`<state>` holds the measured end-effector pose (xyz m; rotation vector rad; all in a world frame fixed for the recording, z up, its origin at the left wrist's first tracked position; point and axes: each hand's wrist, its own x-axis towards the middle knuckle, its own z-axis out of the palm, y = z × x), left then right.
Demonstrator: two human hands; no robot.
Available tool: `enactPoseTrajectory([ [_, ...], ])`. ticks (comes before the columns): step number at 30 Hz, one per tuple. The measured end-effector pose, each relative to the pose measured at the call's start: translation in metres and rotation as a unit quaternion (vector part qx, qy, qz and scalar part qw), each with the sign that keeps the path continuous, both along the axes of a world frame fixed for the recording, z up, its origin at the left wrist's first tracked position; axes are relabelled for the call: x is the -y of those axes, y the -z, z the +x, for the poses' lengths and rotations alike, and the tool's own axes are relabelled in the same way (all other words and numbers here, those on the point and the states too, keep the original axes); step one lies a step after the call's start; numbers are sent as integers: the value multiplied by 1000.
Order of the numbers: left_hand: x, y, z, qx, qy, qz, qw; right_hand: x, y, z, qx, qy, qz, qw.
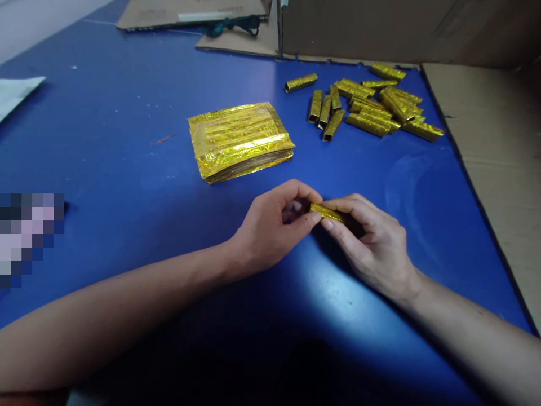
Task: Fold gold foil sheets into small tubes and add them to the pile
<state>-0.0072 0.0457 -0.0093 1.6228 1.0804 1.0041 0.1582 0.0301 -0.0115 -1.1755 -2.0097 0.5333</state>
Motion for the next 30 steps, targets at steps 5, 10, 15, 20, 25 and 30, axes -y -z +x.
enactPoseTrajectory([
  [5,0,3,-1,7,18,7,1000,0,1,1,-15,-22,15,1000],
  [10,-3,1,-1,37,-13,2,999,0,2,1,-11,6,-4,1000],
  [15,-4,1,-2,57,-9,-7,998,0,1,1,-20,1,-3,1000],
  [20,-4,2,-2,53,24,-6,998,1,2,1,-18,15,-8,1000],
  [25,-9,3,-4,62,-26,1,998,-2,6,2,-83,64,-42,994],
  [30,-12,5,-4,78,-30,-6,996,-5,8,3,-130,77,-75,986],
])
